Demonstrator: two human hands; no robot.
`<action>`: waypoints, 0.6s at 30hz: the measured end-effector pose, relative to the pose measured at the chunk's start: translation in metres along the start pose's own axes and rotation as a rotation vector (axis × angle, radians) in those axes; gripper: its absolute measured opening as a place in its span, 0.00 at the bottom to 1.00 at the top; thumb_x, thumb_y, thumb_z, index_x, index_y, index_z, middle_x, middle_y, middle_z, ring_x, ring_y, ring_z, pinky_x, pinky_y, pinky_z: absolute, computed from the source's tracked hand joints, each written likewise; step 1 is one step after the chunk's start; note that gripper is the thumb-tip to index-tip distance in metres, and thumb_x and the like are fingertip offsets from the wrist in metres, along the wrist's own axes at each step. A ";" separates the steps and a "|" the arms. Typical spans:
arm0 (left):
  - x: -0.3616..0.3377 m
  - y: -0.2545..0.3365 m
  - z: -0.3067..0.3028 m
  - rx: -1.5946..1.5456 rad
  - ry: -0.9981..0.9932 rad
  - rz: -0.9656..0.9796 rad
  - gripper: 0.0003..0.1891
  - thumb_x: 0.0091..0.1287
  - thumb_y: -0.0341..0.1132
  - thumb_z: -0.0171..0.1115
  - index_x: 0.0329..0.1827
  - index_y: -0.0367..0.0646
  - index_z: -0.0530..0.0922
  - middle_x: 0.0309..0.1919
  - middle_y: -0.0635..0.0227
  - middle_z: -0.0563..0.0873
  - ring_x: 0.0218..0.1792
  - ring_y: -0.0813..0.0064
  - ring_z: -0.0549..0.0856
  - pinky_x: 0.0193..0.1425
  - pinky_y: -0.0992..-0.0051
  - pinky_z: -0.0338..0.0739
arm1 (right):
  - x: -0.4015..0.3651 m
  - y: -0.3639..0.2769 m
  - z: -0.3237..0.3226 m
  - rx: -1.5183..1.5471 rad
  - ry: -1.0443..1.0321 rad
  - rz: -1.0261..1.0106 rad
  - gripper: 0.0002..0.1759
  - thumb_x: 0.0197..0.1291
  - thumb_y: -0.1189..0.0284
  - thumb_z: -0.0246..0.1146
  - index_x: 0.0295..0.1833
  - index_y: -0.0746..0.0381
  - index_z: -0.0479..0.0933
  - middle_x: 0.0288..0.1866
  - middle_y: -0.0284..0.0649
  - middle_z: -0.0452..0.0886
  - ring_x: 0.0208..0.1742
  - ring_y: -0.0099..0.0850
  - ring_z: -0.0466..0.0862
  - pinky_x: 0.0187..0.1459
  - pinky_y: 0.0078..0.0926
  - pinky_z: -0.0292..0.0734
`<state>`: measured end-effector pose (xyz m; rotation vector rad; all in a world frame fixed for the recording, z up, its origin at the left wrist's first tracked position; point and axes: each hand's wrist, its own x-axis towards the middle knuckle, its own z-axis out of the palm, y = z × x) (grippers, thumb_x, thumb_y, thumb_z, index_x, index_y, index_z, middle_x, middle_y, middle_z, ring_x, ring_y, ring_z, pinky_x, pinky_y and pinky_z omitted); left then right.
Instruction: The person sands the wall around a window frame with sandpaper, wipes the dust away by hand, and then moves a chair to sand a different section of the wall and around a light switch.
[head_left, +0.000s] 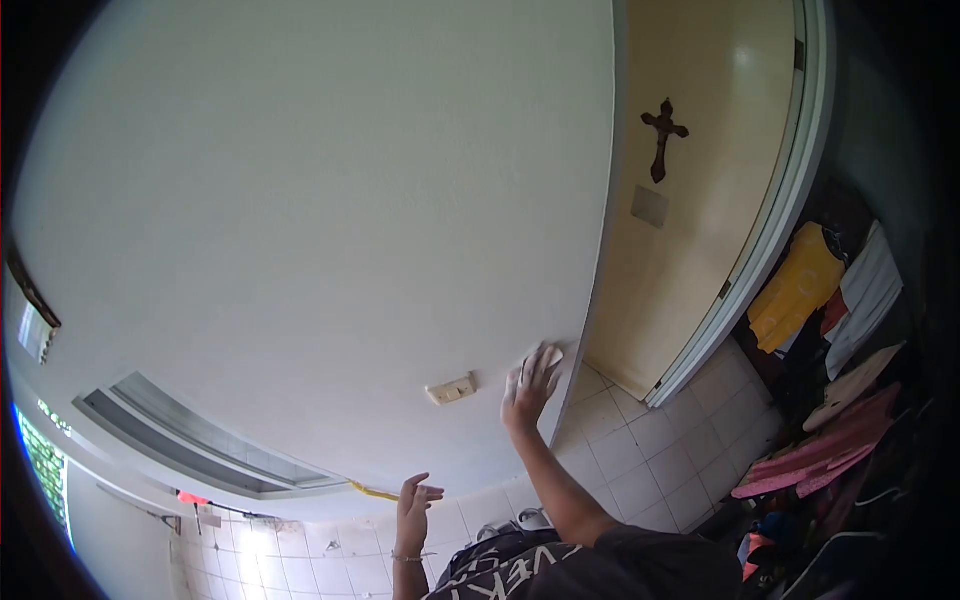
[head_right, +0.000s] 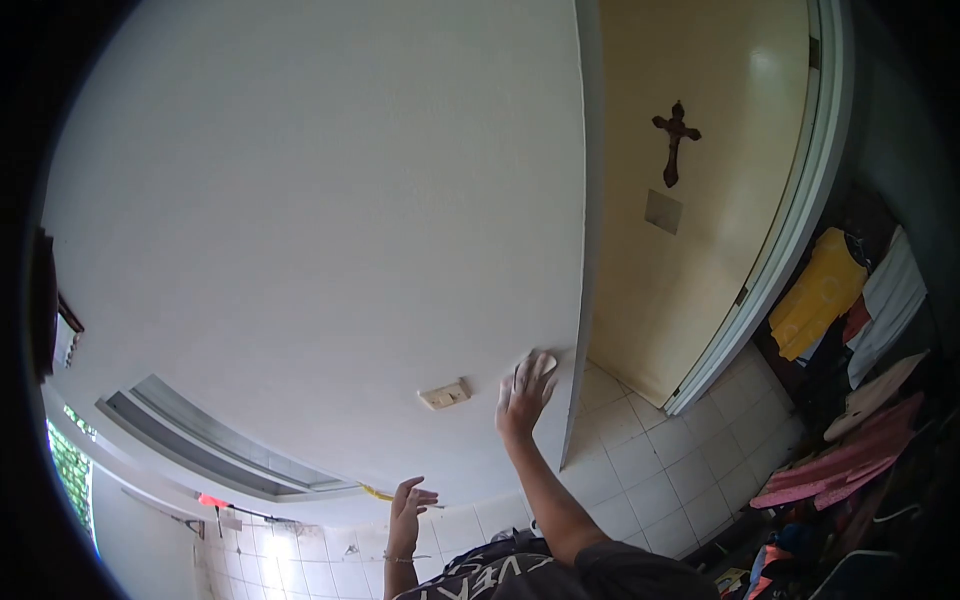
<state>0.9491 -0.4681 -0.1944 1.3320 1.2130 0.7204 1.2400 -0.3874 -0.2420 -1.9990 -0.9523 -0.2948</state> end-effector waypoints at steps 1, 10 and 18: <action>0.000 0.001 -0.007 -0.013 0.009 0.019 0.19 0.81 0.42 0.45 0.67 0.43 0.73 0.44 0.64 0.90 0.47 0.73 0.87 0.54 0.68 0.75 | 0.000 -0.003 0.000 -0.042 -0.054 0.035 0.40 0.73 0.62 0.48 0.84 0.66 0.46 0.87 0.56 0.41 0.85 0.63 0.40 0.79 0.68 0.33; -0.017 0.008 -0.067 -0.100 0.218 -0.059 0.18 0.81 0.40 0.42 0.64 0.45 0.77 0.43 0.65 0.89 0.46 0.74 0.87 0.51 0.70 0.75 | 0.138 -0.058 -0.065 0.226 0.474 -0.018 0.42 0.77 0.46 0.34 0.85 0.62 0.44 0.88 0.53 0.36 0.86 0.63 0.35 0.78 0.69 0.33; 0.003 0.005 -0.060 -0.231 0.352 -0.021 0.17 0.80 0.40 0.44 0.59 0.44 0.79 0.41 0.67 0.87 0.43 0.76 0.86 0.46 0.73 0.73 | 0.211 -0.215 -0.142 0.081 0.494 -0.546 0.40 0.76 0.38 0.26 0.85 0.42 0.53 0.89 0.40 0.46 0.87 0.53 0.42 0.78 0.54 0.37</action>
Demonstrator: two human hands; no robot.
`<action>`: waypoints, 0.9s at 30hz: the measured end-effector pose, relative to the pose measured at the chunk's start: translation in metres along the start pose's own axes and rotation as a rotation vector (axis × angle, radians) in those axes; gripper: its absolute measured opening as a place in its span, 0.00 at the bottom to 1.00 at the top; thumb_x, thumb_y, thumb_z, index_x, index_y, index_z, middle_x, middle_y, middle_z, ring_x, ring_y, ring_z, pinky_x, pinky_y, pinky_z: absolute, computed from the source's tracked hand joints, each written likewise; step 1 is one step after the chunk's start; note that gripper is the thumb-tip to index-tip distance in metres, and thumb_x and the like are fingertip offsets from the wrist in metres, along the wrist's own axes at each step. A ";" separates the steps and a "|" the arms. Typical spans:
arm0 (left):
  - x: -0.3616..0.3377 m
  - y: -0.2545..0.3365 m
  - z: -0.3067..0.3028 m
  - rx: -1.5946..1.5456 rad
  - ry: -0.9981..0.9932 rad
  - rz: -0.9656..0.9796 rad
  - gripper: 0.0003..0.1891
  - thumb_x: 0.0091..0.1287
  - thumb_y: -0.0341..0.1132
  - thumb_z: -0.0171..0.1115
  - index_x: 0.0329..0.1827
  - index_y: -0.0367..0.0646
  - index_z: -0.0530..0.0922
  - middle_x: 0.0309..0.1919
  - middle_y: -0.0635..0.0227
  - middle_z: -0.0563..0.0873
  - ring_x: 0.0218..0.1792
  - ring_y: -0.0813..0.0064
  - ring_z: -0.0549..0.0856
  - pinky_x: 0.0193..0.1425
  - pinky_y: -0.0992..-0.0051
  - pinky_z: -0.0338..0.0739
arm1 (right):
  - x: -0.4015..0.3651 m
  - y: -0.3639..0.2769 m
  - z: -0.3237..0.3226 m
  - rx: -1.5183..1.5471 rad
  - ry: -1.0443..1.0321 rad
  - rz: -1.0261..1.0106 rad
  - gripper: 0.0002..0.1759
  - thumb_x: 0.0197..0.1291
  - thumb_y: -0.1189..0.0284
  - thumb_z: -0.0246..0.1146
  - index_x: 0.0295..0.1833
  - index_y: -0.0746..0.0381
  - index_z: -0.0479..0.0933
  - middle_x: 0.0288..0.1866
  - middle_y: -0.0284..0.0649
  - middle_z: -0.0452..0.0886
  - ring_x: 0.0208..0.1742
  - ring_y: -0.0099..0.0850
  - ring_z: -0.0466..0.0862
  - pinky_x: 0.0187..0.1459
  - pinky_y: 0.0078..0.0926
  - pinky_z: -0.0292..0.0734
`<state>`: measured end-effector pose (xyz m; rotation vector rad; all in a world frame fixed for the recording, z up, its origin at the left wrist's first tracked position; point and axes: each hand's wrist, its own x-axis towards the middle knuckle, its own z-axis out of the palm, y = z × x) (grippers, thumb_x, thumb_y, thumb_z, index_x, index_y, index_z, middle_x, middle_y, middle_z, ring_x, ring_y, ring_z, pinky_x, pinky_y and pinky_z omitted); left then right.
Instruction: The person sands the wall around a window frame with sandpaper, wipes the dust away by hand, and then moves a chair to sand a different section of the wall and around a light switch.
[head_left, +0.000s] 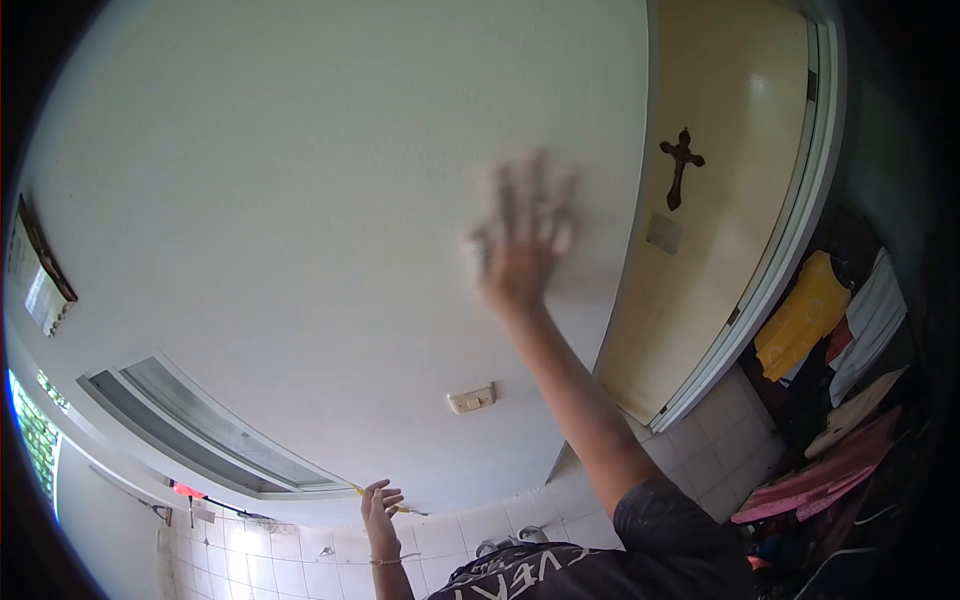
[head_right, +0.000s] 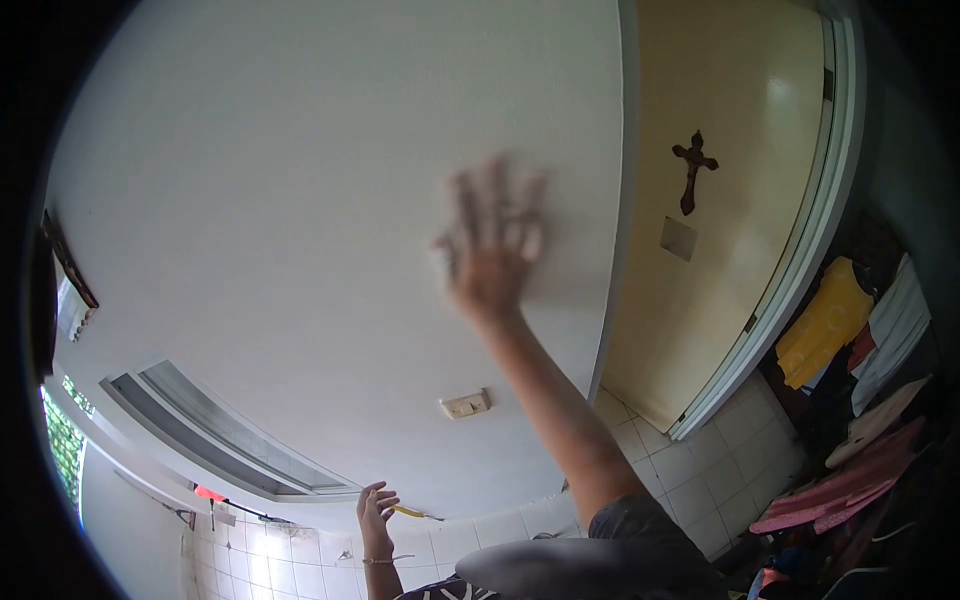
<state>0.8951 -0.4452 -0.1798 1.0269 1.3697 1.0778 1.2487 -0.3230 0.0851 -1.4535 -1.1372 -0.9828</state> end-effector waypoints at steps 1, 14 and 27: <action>0.002 0.004 0.009 -0.016 -0.016 0.011 0.17 0.80 0.40 0.44 0.58 0.44 0.80 0.41 0.67 0.88 0.42 0.76 0.86 0.46 0.73 0.73 | -0.005 -0.015 0.001 0.027 -0.073 -0.159 0.38 0.75 0.37 0.32 0.85 0.38 0.52 0.89 0.35 0.46 0.87 0.51 0.44 0.79 0.53 0.38; 0.000 -0.016 -0.041 0.043 -0.209 0.022 0.19 0.80 0.40 0.50 0.69 0.45 0.70 0.55 0.63 0.83 0.55 0.71 0.81 0.59 0.70 0.72 | 0.020 0.054 -0.025 0.029 0.154 0.181 0.34 0.77 0.48 0.40 0.84 0.45 0.57 0.88 0.37 0.48 0.86 0.57 0.43 0.81 0.58 0.40; 0.008 0.169 0.073 0.186 -0.242 0.780 0.16 0.74 0.26 0.49 0.61 0.37 0.77 0.55 0.63 0.82 0.58 0.71 0.80 0.66 0.71 0.70 | 0.041 0.041 -0.038 0.021 -0.277 -0.537 0.37 0.68 0.53 0.57 0.82 0.30 0.57 0.88 0.24 0.50 0.86 0.50 0.48 0.81 0.56 0.52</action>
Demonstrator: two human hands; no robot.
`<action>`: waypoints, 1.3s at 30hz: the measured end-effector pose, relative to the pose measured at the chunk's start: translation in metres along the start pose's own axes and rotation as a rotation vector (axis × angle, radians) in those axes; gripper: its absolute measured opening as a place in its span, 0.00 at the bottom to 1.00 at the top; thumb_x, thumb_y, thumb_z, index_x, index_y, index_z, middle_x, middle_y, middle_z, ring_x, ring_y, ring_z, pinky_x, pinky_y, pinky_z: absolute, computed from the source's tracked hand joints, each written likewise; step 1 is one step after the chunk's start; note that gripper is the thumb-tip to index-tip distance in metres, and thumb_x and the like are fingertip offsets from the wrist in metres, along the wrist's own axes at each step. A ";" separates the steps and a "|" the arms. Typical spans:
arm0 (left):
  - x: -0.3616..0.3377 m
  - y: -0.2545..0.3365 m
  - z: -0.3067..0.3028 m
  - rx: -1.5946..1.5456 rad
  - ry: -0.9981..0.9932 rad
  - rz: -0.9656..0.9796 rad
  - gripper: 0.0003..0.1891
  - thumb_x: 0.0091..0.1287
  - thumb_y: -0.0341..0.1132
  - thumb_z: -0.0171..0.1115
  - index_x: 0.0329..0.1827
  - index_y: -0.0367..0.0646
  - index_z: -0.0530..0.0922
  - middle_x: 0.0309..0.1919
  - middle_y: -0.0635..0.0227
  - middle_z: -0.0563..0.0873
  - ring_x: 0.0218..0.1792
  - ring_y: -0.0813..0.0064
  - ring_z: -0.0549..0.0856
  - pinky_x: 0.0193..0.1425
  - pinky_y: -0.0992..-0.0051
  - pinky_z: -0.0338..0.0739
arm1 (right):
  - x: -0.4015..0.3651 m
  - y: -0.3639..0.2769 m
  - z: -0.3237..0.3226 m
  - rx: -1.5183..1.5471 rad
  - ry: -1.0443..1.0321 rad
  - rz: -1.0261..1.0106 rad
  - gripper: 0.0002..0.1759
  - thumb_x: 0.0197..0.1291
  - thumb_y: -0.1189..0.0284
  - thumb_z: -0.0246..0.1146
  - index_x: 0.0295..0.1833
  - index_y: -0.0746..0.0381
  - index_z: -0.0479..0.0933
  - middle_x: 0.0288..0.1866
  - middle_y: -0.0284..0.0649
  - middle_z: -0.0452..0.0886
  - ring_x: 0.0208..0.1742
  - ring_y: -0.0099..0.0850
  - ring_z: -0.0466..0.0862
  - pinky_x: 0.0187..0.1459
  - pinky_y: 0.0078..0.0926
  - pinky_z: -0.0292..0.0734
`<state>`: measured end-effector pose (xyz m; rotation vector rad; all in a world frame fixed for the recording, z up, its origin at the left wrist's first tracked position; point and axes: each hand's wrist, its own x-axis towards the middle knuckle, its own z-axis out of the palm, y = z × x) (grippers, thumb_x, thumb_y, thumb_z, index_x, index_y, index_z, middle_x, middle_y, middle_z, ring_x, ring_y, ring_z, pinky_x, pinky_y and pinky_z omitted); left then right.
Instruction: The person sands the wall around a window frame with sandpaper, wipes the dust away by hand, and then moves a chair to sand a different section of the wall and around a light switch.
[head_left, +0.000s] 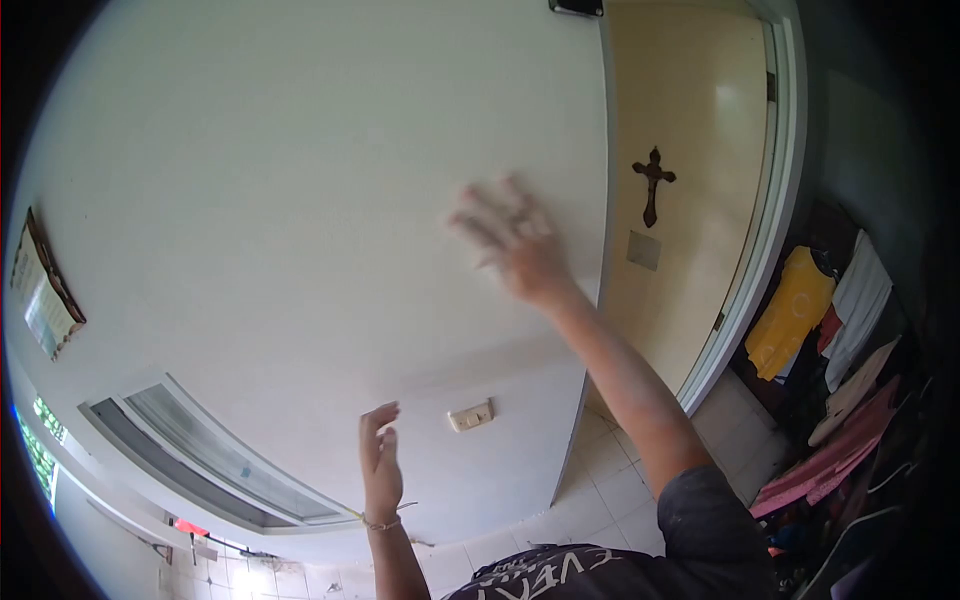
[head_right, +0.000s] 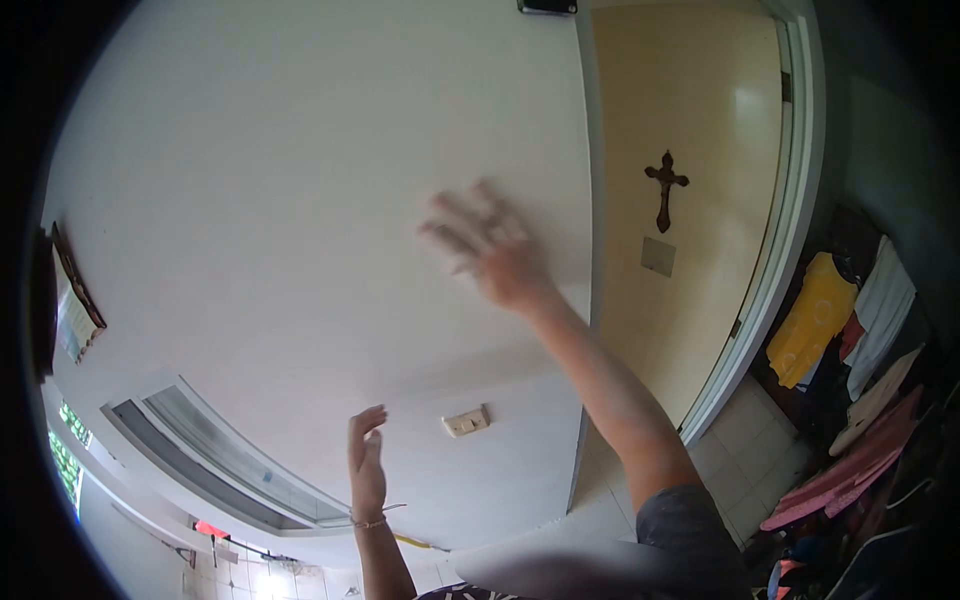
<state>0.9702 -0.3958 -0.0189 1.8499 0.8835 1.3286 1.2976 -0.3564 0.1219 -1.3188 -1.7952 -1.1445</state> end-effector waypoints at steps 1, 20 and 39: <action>0.000 -0.001 -0.005 -0.022 0.081 -0.015 0.17 0.71 0.22 0.48 0.60 0.36 0.77 0.55 0.62 0.82 0.58 0.69 0.80 0.67 0.68 0.70 | -0.006 0.023 -0.006 -0.032 0.116 0.117 0.37 0.68 0.53 0.57 0.82 0.32 0.58 0.87 0.26 0.51 0.86 0.51 0.48 0.82 0.56 0.51; 0.056 0.055 -0.032 0.398 0.192 0.361 0.13 0.72 0.31 0.52 0.54 0.42 0.81 0.52 0.61 0.82 0.59 0.61 0.76 0.68 0.61 0.64 | 0.020 0.028 -0.002 -0.070 0.269 0.246 0.40 0.69 0.59 0.61 0.84 0.40 0.55 0.88 0.27 0.50 0.86 0.50 0.49 0.82 0.52 0.53; 0.096 -0.027 -0.014 1.036 0.399 0.400 0.31 0.82 0.56 0.31 0.83 0.56 0.60 0.85 0.55 0.50 0.85 0.51 0.45 0.78 0.49 0.37 | 0.032 0.043 -0.030 -0.157 0.128 0.178 0.41 0.64 0.56 0.64 0.82 0.36 0.58 0.87 0.26 0.51 0.86 0.51 0.48 0.83 0.52 0.49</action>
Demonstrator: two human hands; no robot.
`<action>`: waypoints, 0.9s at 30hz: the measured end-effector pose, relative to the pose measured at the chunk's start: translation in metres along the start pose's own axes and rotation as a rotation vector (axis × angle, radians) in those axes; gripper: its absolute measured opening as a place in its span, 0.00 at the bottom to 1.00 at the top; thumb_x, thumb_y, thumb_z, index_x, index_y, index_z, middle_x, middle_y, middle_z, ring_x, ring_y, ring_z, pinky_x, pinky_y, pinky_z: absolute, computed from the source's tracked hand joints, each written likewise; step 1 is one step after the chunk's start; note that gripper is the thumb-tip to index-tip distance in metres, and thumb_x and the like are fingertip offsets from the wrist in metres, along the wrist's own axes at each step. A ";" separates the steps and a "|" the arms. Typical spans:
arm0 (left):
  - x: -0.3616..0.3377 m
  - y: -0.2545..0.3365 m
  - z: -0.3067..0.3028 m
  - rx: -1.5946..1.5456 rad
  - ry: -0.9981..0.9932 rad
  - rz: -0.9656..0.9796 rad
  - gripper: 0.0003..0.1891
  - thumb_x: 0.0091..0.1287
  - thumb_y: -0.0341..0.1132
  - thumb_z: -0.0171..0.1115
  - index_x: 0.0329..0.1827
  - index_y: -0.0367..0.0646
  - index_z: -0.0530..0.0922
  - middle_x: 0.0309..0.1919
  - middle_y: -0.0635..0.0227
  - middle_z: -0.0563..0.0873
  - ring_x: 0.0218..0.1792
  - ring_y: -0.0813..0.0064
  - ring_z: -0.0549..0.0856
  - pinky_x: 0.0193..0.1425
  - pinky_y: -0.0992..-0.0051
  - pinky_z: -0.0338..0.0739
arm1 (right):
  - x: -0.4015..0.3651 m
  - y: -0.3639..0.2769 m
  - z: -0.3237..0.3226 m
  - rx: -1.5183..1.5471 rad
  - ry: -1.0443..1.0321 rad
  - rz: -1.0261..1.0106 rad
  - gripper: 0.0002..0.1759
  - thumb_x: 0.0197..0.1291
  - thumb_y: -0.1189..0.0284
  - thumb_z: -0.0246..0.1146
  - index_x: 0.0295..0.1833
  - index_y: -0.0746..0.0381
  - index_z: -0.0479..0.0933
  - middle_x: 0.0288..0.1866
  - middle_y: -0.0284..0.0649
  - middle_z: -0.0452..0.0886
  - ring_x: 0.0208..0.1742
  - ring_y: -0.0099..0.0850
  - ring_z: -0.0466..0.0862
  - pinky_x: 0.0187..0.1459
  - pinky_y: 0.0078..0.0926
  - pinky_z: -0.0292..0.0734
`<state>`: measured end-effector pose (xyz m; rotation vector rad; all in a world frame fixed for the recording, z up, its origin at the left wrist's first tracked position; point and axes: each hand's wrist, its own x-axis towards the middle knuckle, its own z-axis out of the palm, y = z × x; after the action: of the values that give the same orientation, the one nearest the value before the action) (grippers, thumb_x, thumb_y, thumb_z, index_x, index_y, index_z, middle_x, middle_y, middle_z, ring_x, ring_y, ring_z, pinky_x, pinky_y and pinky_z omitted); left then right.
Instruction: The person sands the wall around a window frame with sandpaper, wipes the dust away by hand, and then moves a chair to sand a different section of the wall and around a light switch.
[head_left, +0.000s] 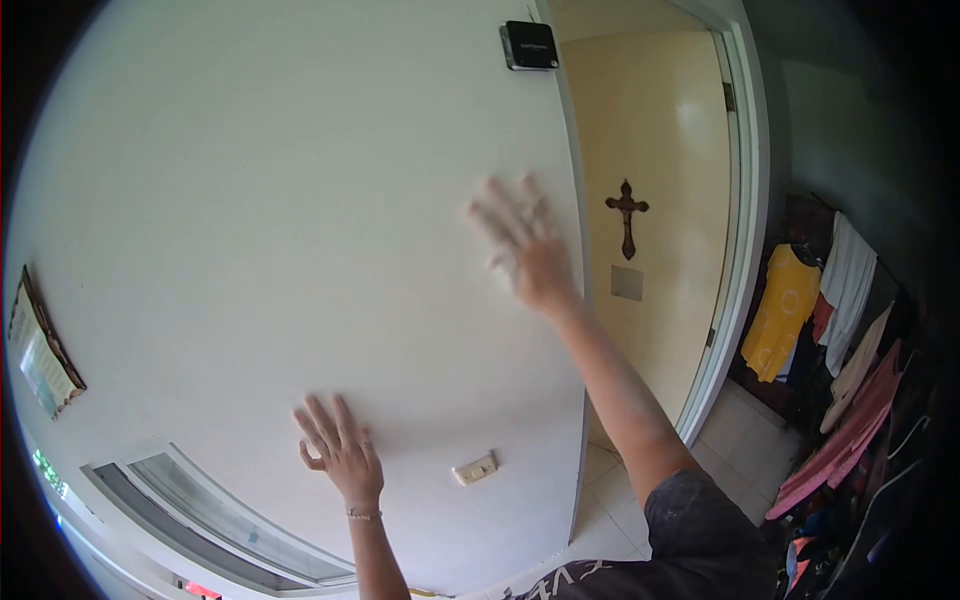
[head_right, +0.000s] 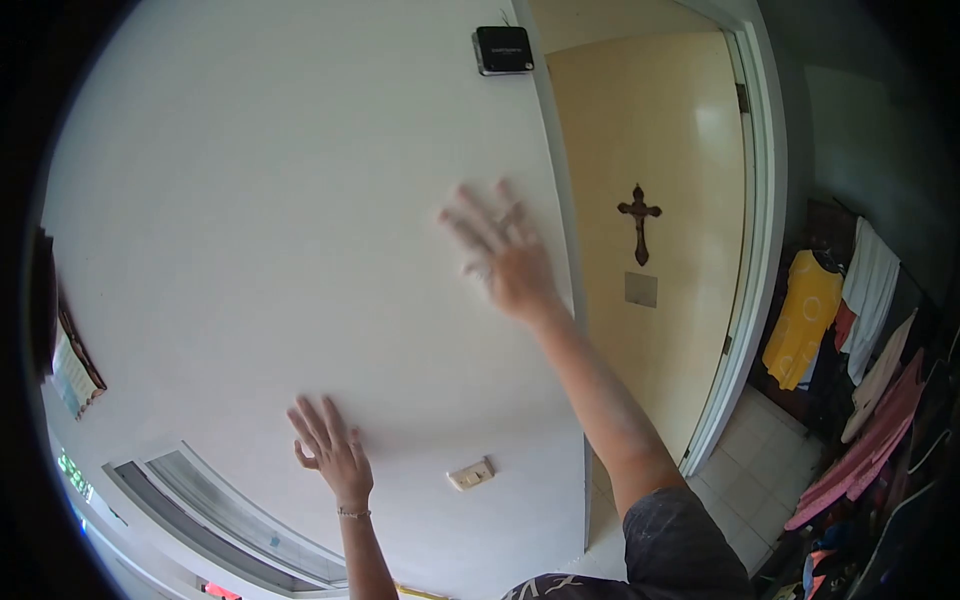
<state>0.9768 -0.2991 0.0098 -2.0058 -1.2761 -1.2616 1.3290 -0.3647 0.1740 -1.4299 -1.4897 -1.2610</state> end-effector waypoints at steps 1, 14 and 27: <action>-0.010 -0.017 0.021 0.134 0.042 0.055 0.31 0.82 0.56 0.31 0.83 0.57 0.59 0.85 0.55 0.50 0.85 0.50 0.44 0.79 0.49 0.35 | 0.019 0.005 -0.003 0.006 0.088 0.064 0.40 0.67 0.57 0.62 0.83 0.37 0.58 0.87 0.27 0.51 0.86 0.52 0.48 0.83 0.53 0.48; -0.052 -0.002 0.042 0.122 -0.083 -0.244 0.38 0.80 0.62 0.31 0.86 0.50 0.49 0.85 0.51 0.38 0.84 0.46 0.33 0.81 0.44 0.33 | 0.011 -0.094 0.027 0.210 -0.046 -0.409 0.45 0.56 0.48 0.66 0.81 0.33 0.60 0.87 0.24 0.53 0.85 0.50 0.51 0.82 0.54 0.54; -0.070 -0.014 0.032 -0.068 -0.282 -0.504 0.46 0.78 0.63 0.38 0.85 0.45 0.28 0.83 0.50 0.22 0.82 0.40 0.25 0.79 0.35 0.29 | 0.085 -0.126 0.019 0.168 0.148 -0.095 0.40 0.69 0.51 0.59 0.84 0.35 0.53 0.88 0.27 0.48 0.86 0.54 0.45 0.83 0.55 0.46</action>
<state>0.9681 -0.3015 -0.0683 -2.0333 -1.9928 -1.2720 1.1956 -0.3111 0.2279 -1.1451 -1.5382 -1.2379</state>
